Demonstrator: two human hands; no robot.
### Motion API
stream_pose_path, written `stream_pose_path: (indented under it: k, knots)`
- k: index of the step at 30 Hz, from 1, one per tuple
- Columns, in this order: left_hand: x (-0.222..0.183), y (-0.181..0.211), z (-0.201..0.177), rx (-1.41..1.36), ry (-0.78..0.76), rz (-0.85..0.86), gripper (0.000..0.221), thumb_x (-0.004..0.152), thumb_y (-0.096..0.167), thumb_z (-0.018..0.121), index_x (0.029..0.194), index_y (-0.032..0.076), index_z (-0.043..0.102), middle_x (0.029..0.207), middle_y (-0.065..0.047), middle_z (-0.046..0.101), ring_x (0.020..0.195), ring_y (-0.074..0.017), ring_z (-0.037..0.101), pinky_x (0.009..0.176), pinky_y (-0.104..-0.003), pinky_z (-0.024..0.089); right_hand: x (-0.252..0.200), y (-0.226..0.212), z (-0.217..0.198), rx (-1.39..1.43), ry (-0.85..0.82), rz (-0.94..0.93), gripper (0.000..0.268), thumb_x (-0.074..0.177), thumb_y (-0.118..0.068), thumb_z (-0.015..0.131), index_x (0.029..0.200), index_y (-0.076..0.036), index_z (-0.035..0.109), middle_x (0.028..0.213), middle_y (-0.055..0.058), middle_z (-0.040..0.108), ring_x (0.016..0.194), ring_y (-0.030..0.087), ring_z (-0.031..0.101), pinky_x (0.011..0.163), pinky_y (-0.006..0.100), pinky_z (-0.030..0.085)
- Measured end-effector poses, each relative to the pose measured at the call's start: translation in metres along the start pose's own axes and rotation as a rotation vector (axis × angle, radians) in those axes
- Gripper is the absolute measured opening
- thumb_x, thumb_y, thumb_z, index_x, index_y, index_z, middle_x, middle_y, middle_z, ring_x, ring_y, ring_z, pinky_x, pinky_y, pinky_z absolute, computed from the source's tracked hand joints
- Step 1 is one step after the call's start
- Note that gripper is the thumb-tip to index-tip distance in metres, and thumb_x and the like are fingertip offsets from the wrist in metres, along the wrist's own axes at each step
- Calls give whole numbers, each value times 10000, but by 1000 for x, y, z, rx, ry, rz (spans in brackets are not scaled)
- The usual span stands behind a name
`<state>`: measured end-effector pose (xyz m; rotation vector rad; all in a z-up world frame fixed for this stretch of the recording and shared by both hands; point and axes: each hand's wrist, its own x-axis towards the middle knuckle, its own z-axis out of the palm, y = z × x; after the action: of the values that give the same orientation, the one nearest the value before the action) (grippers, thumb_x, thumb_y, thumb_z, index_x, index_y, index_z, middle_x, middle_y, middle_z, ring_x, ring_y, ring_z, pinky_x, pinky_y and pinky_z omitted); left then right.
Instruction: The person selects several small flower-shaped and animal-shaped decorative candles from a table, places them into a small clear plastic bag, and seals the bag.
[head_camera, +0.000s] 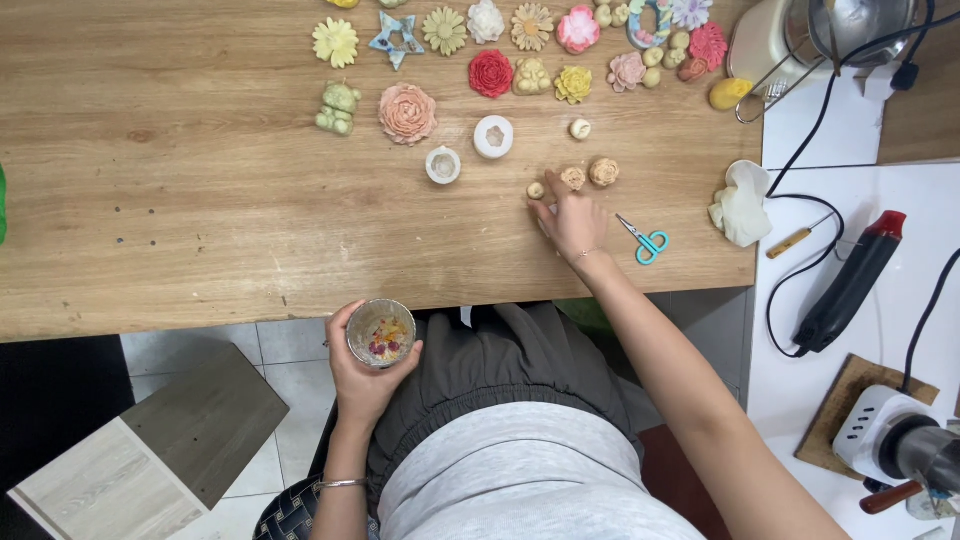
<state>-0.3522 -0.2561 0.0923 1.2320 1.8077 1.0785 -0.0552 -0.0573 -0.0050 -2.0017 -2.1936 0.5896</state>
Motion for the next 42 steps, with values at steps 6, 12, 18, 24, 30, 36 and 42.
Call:
stream_pose_path:
  k: [6,12,18,24,30,36,42]
  knots:
    - [-17,-2,0,-24,74,-66,833,665,132,944,1351,50,479,1298,-111,512,1207,-233,585,1031,-363,514,6,10,36,-83,22,79,399,925,-468,747,1257,-249,725,830,140,755,766,345,742,669,486,575]
    - [-21,2,-2,91,98,-34,846,638,136,952,1341,40,492,1295,-126,521,1235,-270,561,1058,-388,478,46,-9,6,85,120,85,328,893,-396,732,1119,-158,723,879,109,783,782,343,744,699,495,571]
    - [-29,-3,8,159,120,-51,841,619,119,955,1328,59,506,1304,-154,514,1229,-288,555,1049,-397,477,89,-30,-11,-65,68,77,374,920,-388,739,1161,-109,670,856,209,736,810,411,715,689,533,543]
    - [-43,-29,9,-26,115,-249,836,675,114,921,1369,62,456,1338,-133,575,1208,-233,627,1000,-362,550,16,-20,-4,294,304,-7,296,1000,-157,721,1194,-7,556,1155,226,611,1082,368,625,935,473,512]
    - [-47,-63,9,-135,135,-390,857,677,129,924,1385,73,445,1257,-129,635,1134,-213,654,954,-348,563,-23,-4,74,290,269,-303,492,978,87,555,1458,61,449,1497,288,435,1426,437,400,1201,499,367]
    - [-36,-85,15,149,-247,-358,992,549,94,914,1434,78,468,1283,-173,636,1193,-369,603,999,-433,488,-25,-35,83,222,243,-279,686,873,203,492,1534,30,433,1638,216,374,1555,418,300,1297,496,271]
    - [-26,-148,54,42,-445,-216,743,618,170,908,1270,73,566,1181,-168,713,1156,-368,656,995,-430,520,-67,-58,73,313,13,-472,643,865,197,515,1473,-11,537,1591,174,446,1506,417,372,1249,462,340]
